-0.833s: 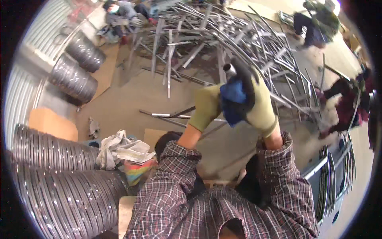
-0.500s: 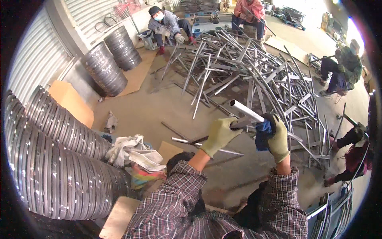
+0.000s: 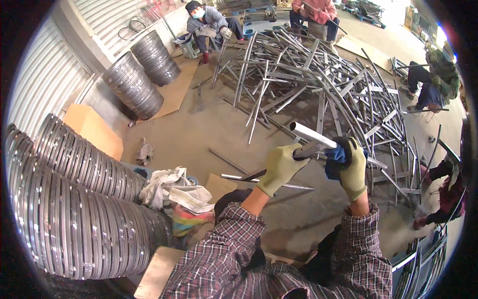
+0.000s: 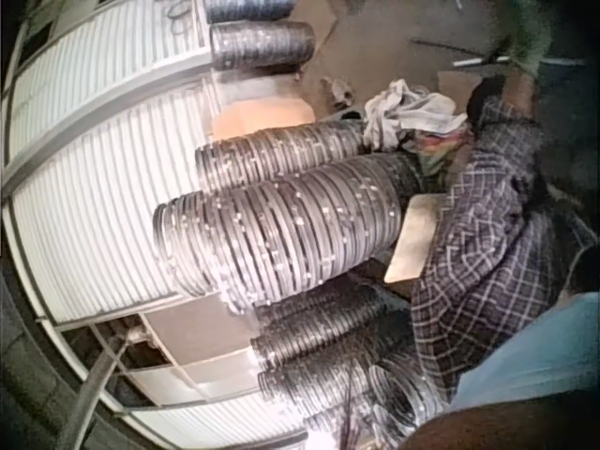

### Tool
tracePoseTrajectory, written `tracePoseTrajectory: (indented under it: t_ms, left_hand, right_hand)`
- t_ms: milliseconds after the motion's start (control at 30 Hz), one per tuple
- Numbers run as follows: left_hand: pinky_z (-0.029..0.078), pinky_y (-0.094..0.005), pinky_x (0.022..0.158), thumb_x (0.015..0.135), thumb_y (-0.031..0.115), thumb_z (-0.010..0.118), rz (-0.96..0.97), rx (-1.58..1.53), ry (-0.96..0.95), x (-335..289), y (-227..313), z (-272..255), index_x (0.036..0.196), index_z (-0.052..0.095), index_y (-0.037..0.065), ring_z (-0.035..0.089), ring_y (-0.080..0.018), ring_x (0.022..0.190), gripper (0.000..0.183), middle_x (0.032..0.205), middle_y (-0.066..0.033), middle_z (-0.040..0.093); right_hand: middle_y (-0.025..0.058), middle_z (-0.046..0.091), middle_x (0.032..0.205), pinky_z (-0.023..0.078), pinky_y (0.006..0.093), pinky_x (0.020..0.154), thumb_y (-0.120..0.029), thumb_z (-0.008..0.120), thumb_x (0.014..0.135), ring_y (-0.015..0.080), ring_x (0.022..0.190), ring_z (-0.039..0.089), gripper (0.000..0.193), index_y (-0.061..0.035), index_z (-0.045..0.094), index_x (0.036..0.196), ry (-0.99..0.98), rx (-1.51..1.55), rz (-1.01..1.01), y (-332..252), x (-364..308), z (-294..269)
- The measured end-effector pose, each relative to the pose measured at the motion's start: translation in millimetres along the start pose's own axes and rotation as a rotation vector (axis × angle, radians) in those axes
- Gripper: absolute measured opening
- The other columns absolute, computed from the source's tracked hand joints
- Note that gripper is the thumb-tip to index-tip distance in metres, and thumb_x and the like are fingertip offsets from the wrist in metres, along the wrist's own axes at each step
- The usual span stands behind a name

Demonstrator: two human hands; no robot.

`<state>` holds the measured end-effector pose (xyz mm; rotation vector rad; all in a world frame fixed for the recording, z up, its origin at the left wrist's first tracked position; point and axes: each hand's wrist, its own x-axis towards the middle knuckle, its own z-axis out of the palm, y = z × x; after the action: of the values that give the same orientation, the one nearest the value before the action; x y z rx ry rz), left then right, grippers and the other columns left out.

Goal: Picking up metal rods from a pile, scrubbing them with a steel wool pad, and wiping them clean with a cloth.

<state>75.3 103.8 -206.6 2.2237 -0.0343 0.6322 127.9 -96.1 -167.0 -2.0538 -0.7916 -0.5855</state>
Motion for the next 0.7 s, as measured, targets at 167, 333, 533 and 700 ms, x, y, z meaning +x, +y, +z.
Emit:
tracePoseTrajectory:
  t_ms: [167, 333, 533, 700]
  left_hand:
    - [0.046, -0.0405, 0.055, 0.072, 0.026, 0.077, -0.035, -0.012, 0.006, -1, 3, -1, 0.081, 0.067, 0.008, 0.064, -0.0331, 0.065, 0.022, 0.069, -0.0136, 0.064]
    - [0.050, -0.0413, 0.061, 0.071, 0.024, 0.079, -0.011, -0.004, -0.006, -8, 1, 3, 0.087, 0.069, 0.009, 0.066, -0.0334, 0.070, 0.024, 0.074, -0.0138, 0.066]
    - [0.049, -0.0415, 0.059, 0.070, 0.025, 0.080, 0.080, -0.047, 0.093, -5, -23, 11, 0.088, 0.068, 0.008, 0.064, -0.0343, 0.068, 0.028, 0.073, -0.0159, 0.066]
    - [0.052, -0.0394, 0.063, 0.070, 0.022, 0.080, -0.021, 0.013, -0.049, 10, -1, 0, 0.092, 0.071, 0.007, 0.068, -0.0332, 0.073, 0.028, 0.081, -0.0152, 0.069]
  right_hand:
    - [0.0159, 0.061, 0.093, 0.046, 0.0416, 0.076, -0.007, 0.070, 0.067, 0.0379, 0.088, 0.059, 0.038, -0.0051, 0.064, 0.104, 0.005, -0.026, -0.019, 0, -4, -1]
    - [0.0149, 0.062, 0.099, 0.046, 0.0416, 0.080, -0.007, 0.071, 0.064, 0.0363, 0.092, 0.059, 0.046, -0.0062, 0.063, 0.109, 0.022, -0.055, 0.008, 4, -14, 0]
    - [0.0145, 0.062, 0.102, 0.045, 0.0415, 0.087, -0.009, 0.072, 0.069, 0.0352, 0.099, 0.058, 0.047, -0.0065, 0.062, 0.115, 0.066, -0.113, -0.058, 14, -13, 16]
    - [0.0150, 0.064, 0.100, 0.048, 0.0391, 0.083, -0.005, 0.073, 0.068, 0.0338, 0.094, 0.061, 0.051, -0.0051, 0.063, 0.118, 0.076, -0.066, -0.033, 17, -8, 11]
